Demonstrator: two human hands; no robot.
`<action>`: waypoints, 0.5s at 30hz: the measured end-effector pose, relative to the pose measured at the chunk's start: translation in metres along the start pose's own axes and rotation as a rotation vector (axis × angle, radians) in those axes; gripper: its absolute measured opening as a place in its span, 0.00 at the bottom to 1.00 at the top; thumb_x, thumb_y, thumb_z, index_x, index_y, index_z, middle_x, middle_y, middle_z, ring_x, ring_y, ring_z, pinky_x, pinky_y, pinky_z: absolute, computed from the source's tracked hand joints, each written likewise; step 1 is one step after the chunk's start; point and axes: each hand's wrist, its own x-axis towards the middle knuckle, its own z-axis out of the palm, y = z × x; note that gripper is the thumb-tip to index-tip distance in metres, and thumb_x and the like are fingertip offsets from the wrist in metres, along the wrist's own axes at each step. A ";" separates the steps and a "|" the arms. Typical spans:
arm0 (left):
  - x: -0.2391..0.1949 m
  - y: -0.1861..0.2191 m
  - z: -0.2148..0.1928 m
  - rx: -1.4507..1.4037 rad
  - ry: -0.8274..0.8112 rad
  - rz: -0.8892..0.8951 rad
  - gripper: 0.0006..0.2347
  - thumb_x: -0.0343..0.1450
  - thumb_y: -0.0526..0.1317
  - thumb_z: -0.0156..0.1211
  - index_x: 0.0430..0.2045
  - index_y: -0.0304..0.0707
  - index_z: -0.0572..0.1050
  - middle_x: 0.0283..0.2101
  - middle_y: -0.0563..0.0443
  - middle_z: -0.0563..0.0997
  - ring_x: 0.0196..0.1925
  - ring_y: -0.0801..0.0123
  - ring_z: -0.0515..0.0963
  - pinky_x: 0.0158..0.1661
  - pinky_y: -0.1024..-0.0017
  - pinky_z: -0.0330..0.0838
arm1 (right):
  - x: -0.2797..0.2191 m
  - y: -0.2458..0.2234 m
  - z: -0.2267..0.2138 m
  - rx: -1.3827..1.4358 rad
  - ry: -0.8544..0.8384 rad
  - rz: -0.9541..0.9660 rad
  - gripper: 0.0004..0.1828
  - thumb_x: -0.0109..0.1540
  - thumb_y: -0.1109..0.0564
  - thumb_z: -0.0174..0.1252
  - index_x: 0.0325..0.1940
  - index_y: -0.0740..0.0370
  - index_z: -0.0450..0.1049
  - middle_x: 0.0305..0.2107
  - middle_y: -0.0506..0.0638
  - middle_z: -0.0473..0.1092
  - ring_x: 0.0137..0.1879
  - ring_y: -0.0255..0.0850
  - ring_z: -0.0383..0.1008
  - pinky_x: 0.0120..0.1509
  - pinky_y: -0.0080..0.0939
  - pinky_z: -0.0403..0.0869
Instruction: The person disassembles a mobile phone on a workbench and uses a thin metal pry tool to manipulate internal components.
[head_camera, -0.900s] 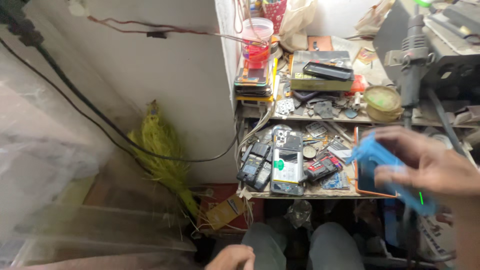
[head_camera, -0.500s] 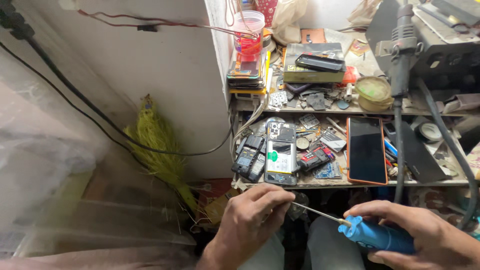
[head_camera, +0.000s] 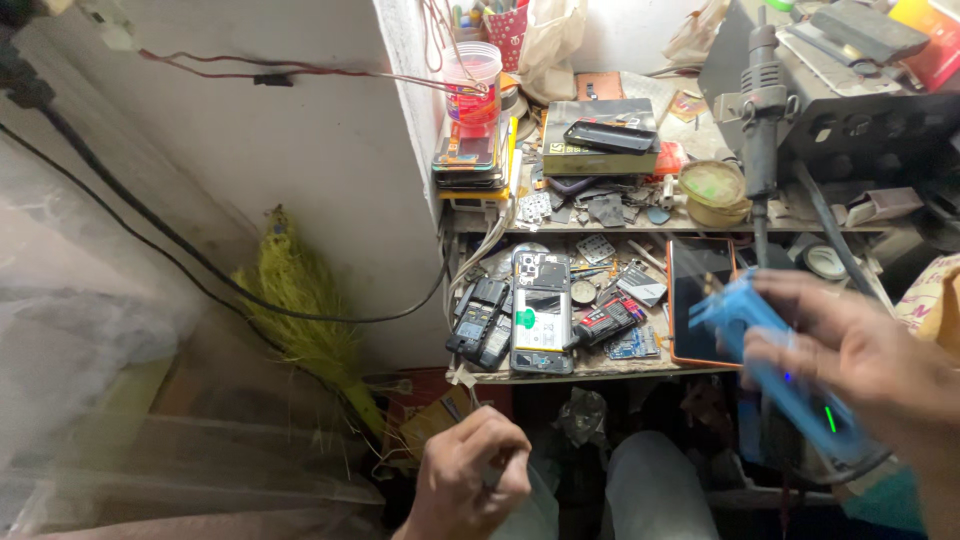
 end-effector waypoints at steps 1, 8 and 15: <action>-0.010 -0.008 0.003 0.000 -0.007 0.013 0.02 0.63 0.29 0.60 0.25 0.34 0.74 0.25 0.48 0.77 0.24 0.68 0.82 0.26 0.72 0.78 | 0.014 -0.015 -0.004 -0.098 0.113 -0.034 0.32 0.64 0.55 0.60 0.73 0.62 0.66 0.49 0.57 0.77 0.48 0.45 0.80 0.49 0.46 0.78; -0.113 -0.107 0.043 -0.077 -0.026 -0.179 0.02 0.62 0.31 0.60 0.24 0.33 0.75 0.25 0.47 0.76 0.26 0.68 0.83 0.30 0.71 0.78 | 0.213 -0.083 -0.016 -0.573 0.434 -0.254 0.29 0.67 0.49 0.58 0.66 0.73 0.67 0.48 0.60 0.76 0.49 0.43 0.78 0.50 0.42 0.74; -0.146 -0.157 0.057 0.087 -0.006 -0.714 0.02 0.62 0.32 0.61 0.23 0.33 0.76 0.24 0.47 0.77 0.26 0.68 0.83 0.29 0.71 0.79 | 0.342 -0.049 -0.039 -1.008 0.603 -0.017 0.30 0.64 0.50 0.64 0.56 0.83 0.69 0.49 0.78 0.72 0.55 0.62 0.77 0.59 0.51 0.76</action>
